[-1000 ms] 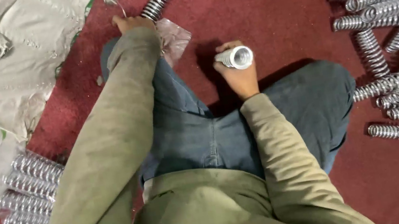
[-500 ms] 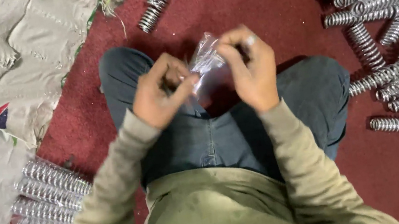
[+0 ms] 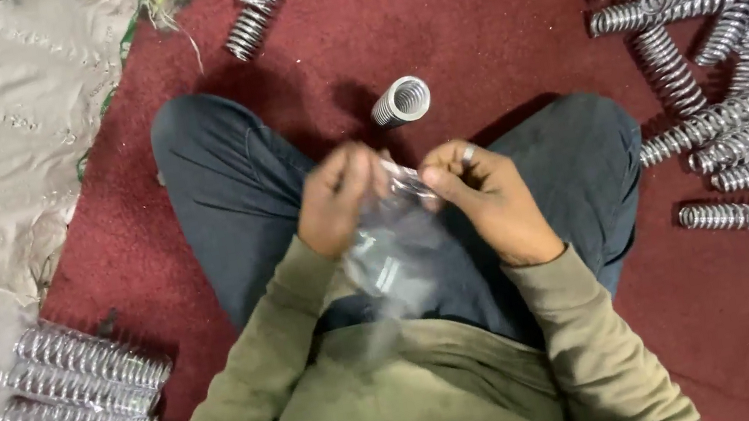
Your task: Packaging individual metal springs into small plastic bags while sitting on the floor.
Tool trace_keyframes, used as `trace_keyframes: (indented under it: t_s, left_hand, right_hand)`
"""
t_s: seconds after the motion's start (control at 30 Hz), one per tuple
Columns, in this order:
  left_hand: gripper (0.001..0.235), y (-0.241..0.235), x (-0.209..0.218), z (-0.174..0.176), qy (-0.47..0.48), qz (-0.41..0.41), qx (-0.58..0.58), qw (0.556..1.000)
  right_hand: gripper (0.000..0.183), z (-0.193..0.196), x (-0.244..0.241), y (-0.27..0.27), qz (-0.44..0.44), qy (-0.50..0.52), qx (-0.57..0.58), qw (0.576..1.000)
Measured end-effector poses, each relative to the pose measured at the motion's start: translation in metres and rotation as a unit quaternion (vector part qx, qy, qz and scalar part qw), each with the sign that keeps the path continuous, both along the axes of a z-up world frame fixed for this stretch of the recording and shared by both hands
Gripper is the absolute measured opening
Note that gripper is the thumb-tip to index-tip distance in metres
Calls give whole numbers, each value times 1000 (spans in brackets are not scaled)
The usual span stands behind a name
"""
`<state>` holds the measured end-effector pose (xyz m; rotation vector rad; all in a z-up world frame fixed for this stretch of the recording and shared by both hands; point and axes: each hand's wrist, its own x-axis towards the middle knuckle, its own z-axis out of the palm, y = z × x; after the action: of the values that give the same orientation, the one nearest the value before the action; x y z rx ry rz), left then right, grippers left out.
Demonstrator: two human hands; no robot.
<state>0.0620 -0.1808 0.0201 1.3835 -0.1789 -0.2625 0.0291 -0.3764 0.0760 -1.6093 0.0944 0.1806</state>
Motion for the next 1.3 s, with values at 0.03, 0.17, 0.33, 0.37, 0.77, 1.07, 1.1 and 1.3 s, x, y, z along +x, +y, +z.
trace_keyframes:
  t_s: [0.03,0.17,0.33,0.37,0.77,1.07,1.1,1.3]
  left_hand:
    - [44,-2,10,0,3,1,2,1000]
    - [23,-19,54,-1,0,65,34,997]
    - [30,-39,91,-98,122,55,276,952]
    - [22,-42,85,-90,128,77,347,926]
    - [49,-53,53,-145,-62,38,397,915]
    - [71,-16,-29,-18,-115,44,288,950]
    - [75,-11,-37,-26,-259,84,254,928]
    - [65,-21,23,-14,-171,132,203,955]
  right_hand:
    - [15,9,11,-1,1,3,2,1000]
    - [5,14,72,-13,3,-91,-125,988]
    - [17,-182,132,-31,13,-90,-89,992]
    - [30,-209,130,-26,-8,7,-115,993]
    - [55,-180,61,11,5,-38,-314,949]
    - [42,-3,28,15,117,-203,-327,915]
    - [18,6,31,12,46,-310,-279,908]
    - [9,40,30,16,92,-451,-351,816]
